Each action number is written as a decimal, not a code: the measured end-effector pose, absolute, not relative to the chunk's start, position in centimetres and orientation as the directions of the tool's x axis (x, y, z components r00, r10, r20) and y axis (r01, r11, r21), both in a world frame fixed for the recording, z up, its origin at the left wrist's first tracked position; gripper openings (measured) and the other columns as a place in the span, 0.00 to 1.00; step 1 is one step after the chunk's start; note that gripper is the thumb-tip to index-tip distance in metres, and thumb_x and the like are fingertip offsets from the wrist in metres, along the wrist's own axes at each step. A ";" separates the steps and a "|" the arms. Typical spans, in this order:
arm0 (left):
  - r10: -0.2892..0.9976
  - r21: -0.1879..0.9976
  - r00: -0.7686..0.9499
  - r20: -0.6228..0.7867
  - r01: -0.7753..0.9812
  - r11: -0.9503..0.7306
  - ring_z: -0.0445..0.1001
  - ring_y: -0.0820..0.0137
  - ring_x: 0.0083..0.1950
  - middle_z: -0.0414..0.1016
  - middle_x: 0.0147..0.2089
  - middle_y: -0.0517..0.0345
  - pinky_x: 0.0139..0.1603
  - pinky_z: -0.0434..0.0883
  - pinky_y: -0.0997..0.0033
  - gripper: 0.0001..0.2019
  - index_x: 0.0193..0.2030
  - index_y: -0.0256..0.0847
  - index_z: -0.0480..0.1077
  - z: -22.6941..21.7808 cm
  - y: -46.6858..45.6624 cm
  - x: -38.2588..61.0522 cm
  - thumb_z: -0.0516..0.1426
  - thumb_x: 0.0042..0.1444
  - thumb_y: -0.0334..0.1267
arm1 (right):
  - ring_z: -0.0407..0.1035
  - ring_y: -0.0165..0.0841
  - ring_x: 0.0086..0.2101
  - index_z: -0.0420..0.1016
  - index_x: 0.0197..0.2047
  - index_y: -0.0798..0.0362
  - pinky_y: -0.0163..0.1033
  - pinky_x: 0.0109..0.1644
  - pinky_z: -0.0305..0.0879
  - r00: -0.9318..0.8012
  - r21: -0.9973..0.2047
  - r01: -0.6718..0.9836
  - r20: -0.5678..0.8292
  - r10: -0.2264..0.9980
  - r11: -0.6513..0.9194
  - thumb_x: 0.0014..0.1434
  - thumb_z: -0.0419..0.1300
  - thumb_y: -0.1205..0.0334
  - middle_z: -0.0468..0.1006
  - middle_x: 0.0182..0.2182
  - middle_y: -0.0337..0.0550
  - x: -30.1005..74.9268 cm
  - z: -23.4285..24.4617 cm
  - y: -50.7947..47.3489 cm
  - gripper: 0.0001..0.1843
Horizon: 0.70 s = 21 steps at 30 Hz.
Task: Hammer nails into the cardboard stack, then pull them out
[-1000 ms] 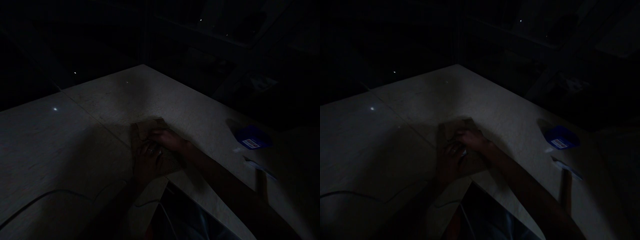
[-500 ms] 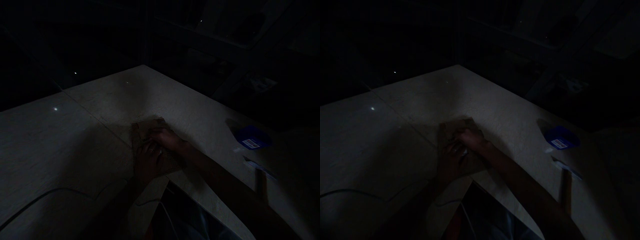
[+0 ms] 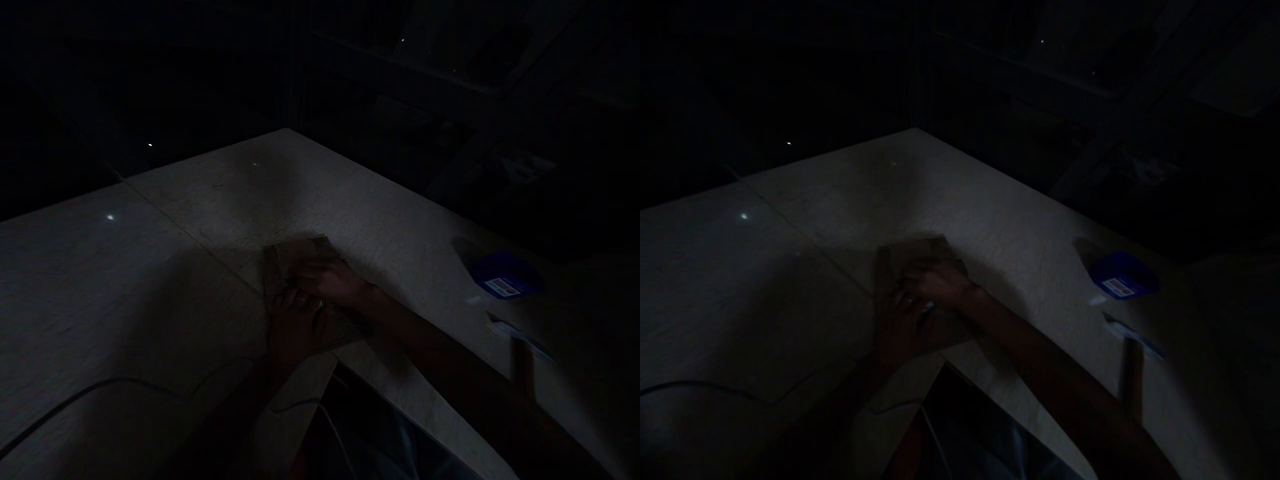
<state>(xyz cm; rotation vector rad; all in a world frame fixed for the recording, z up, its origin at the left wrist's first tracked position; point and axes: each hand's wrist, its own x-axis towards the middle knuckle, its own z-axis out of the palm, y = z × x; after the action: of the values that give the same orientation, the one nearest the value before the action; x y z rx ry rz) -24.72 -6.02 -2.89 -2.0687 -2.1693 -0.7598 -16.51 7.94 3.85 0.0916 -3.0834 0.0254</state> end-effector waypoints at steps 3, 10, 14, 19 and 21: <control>0.926 0.335 -0.097 0.364 0.942 -0.033 0.68 0.51 0.58 0.76 0.55 0.47 0.56 0.65 0.47 0.14 0.52 0.42 0.74 -2.9 -6.0 -24.8 0.56 0.62 0.42 | 0.71 0.41 0.53 0.78 0.50 0.53 0.46 0.56 0.68 -0.991 -0.090 -0.030 0.131 -0.018 0.995 0.65 0.57 0.71 0.78 0.52 0.50 -16.3 4.4 8.6 0.12; 0.920 0.381 -0.104 0.377 0.923 -0.052 0.66 0.53 0.61 0.72 0.62 0.52 0.58 0.64 0.49 0.16 0.55 0.43 0.72 -2.7 -6.1 -24.8 0.56 0.62 0.40 | 0.76 0.36 0.41 0.81 0.37 0.52 0.40 0.49 0.70 -0.732 -0.629 0.312 0.319 0.602 0.712 0.57 0.64 0.66 0.82 0.37 0.43 -14.9 2.9 14.1 0.04; 0.918 0.380 -0.097 0.384 0.923 -0.061 0.66 0.53 0.61 0.73 0.62 0.52 0.58 0.64 0.49 0.16 0.56 0.42 0.72 -2.8 -6.0 -24.8 0.55 0.63 0.40 | 0.77 0.38 0.33 0.79 0.33 0.55 0.43 0.41 0.73 -0.466 -0.779 0.424 0.249 0.849 0.461 0.54 0.63 0.62 0.82 0.31 0.45 -12.8 -0.6 17.2 0.06; 0.919 0.377 -0.106 0.379 0.925 -0.049 0.66 0.52 0.61 0.72 0.62 0.51 0.58 0.64 0.47 0.16 0.56 0.41 0.73 -2.7 -6.0 -24.7 0.55 0.63 0.39 | 0.78 0.40 0.34 0.79 0.32 0.54 0.46 0.42 0.74 -0.358 -0.801 0.456 0.234 0.904 0.388 0.52 0.62 0.58 0.83 0.31 0.46 -11.0 -3.0 17.9 0.09; 0.921 0.379 -0.110 0.374 0.924 -0.043 0.66 0.52 0.61 0.72 0.62 0.52 0.59 0.64 0.47 0.16 0.56 0.42 0.73 -2.6 -6.1 -24.7 0.55 0.63 0.40 | 0.78 0.41 0.35 0.80 0.33 0.54 0.46 0.43 0.74 -0.364 -0.801 0.452 0.235 0.901 0.391 0.52 0.62 0.58 0.84 0.33 0.47 -10.9 -2.8 17.6 0.10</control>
<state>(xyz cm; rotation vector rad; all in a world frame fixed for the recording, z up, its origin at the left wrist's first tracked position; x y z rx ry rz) -24.73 -6.06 -2.62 -2.0910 -2.1690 -0.8682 -10.95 17.58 -2.75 -1.1570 -1.9706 0.8435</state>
